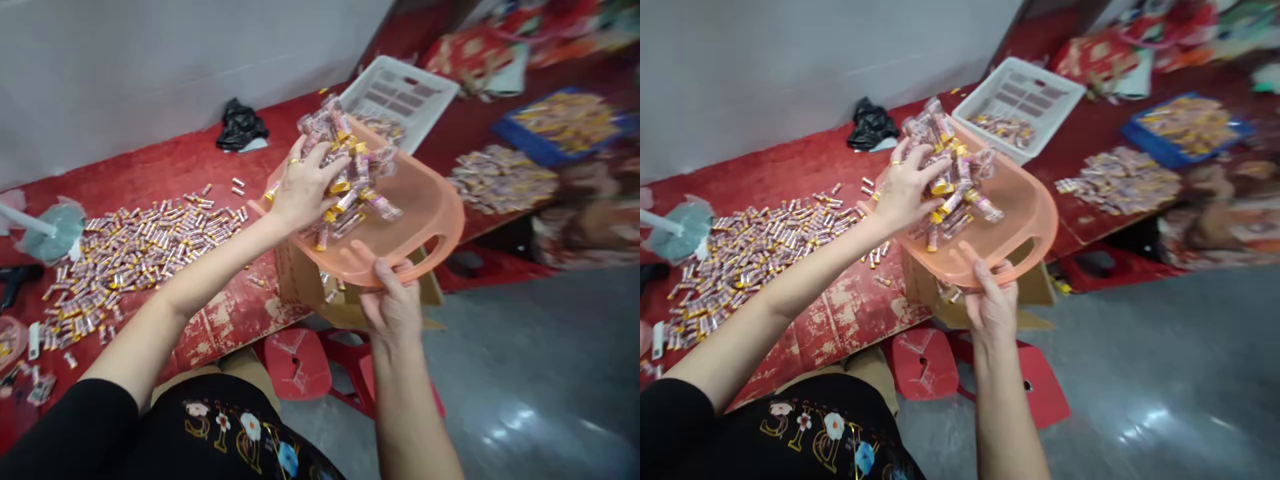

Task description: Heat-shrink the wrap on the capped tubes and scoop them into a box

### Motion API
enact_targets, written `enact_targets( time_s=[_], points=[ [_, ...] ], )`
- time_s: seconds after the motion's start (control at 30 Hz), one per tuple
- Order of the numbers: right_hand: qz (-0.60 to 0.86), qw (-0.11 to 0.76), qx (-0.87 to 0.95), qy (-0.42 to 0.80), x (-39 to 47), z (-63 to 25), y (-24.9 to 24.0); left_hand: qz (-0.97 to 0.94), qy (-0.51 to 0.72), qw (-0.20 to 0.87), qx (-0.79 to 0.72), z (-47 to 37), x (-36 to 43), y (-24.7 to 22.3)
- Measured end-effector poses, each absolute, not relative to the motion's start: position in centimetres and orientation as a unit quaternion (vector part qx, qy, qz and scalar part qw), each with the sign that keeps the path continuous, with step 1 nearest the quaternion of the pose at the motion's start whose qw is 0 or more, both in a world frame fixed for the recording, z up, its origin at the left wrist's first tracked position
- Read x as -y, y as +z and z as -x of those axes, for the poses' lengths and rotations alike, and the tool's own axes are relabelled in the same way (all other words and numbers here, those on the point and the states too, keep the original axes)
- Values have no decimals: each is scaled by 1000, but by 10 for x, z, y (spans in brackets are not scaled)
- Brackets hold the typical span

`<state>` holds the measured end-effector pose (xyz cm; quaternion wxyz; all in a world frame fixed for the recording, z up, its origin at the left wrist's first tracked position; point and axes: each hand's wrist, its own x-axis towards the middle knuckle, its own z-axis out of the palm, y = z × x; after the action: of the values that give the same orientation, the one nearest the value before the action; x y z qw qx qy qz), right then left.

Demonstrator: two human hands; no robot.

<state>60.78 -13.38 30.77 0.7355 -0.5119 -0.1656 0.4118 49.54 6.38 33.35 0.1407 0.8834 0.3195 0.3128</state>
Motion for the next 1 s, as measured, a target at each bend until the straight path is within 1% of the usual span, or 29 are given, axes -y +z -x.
enact_targets(
  time_s=[0.07,0.17,0.23,0.33,0.4,0.47,0.6,0.7,0.8,0.9,0.93,1.0],
  points=[
    [542,739,146,373,148,-656,310,-892,289,174,-300,-553,-58,322],
    [615,707,103,334,165,-719,292,-891,250,232,-301,-610,-39,283],
    [657,666,57,349,168,-747,273,-871,228,278,-335,-632,-26,254],
    [670,606,-10,428,161,-767,248,-836,171,330,-405,-649,-19,222],
    [656,589,-37,471,154,-773,239,-826,147,336,-428,-654,-23,213],
    [647,577,-47,496,147,-776,236,-821,148,348,-428,-658,-32,211],
    [651,563,-56,505,142,-787,238,-752,161,448,-456,-659,-53,221],
    [664,570,-73,479,140,-794,237,-695,208,494,-479,-643,-65,230],
    [674,573,-74,460,138,-797,235,-669,295,516,-446,-605,-66,242],
    [676,566,-61,468,139,-793,235,-650,370,537,-390,-538,-50,252],
    [675,570,-62,465,141,-791,236,-647,379,538,-385,-509,-40,254],
    [673,588,-68,443,148,-787,239,-634,368,532,-423,-443,-17,252]
  ],
)
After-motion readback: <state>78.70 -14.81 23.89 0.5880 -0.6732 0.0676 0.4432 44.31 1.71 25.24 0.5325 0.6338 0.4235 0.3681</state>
